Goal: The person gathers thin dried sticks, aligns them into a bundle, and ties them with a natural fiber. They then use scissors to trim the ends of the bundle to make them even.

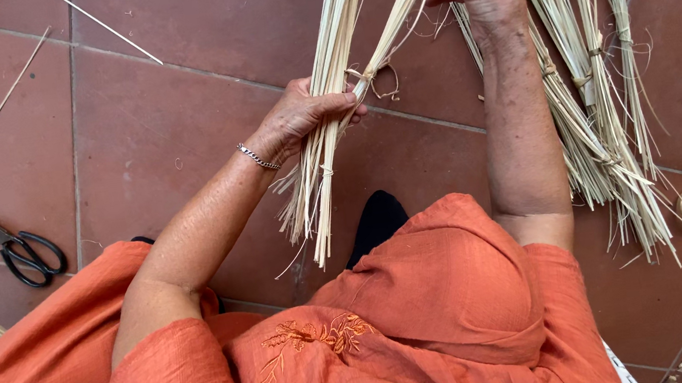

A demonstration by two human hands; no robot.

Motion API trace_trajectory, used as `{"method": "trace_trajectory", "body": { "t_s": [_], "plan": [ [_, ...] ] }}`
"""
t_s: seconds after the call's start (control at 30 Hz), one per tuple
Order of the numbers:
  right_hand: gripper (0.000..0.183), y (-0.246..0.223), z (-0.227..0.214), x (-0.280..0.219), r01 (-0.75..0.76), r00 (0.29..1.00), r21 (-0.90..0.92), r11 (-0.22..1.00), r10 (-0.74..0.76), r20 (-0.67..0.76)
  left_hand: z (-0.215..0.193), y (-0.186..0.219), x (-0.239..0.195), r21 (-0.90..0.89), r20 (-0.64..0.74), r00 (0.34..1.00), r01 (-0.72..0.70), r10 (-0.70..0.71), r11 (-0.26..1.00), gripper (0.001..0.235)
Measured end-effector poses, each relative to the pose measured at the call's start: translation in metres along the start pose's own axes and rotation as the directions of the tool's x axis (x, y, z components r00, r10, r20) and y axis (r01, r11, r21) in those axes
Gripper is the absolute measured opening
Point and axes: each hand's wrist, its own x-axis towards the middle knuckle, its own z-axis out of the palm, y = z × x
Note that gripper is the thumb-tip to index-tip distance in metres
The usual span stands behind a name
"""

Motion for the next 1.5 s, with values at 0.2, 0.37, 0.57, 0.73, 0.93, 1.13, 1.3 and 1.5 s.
{"method": "trace_trajectory", "body": {
  "t_s": [0.2, 0.37, 0.57, 0.73, 0.93, 1.13, 1.3, 1.5],
  "plan": [
    [0.027, -0.022, 0.02, -0.03, -0.091, 0.975, -0.206, 0.974, 0.046, -0.216, 0.011, -0.003, -0.001, -0.032, -0.077, 0.994, -0.085, 0.082, 0.996, 0.033],
    [0.026, -0.027, 0.07, -0.103, -0.298, 0.941, -0.454, 0.84, 0.338, 0.006, 0.019, -0.013, 0.005, -0.049, -0.055, 0.985, -0.166, 0.163, 0.985, 0.029],
    [0.009, -0.02, 0.079, -0.124, -0.264, 0.964, -0.233, 0.936, 0.266, -0.025, 0.027, -0.017, 0.012, -0.082, -0.071, 0.984, -0.17, 0.165, 0.982, 0.028],
    [0.009, -0.007, 0.06, -0.115, -0.164, 0.983, -0.223, 0.961, 0.14, -0.119, 0.03, -0.018, 0.011, -0.071, -0.022, 0.987, -0.158, 0.156, 0.985, 0.026],
    [0.02, 0.032, 0.045, -0.101, 0.055, 0.983, -0.566, 0.822, -0.145, -0.115, 0.022, -0.029, 0.019, 0.079, 0.0, 0.978, -0.209, 0.21, 0.975, 0.023],
    [0.019, 0.051, -0.046, -0.051, 0.025, 0.854, -0.746, 0.666, -0.402, -0.33, 0.01, -0.039, 0.018, 0.133, -0.02, 0.975, -0.215, 0.219, 0.968, 0.025],
    [0.008, 0.053, -0.065, -0.045, 0.035, 0.883, -0.745, 0.667, -0.37, -0.29, 0.014, -0.034, 0.016, 0.055, -0.024, 0.986, -0.166, 0.168, 0.985, 0.029],
    [0.015, 0.028, -0.013, -0.04, -0.137, 0.946, -0.176, 0.975, 0.077, -0.314, 0.016, -0.032, 0.016, -0.012, 0.0, 0.99, -0.142, 0.142, 0.99, 0.035]
  ]
}}
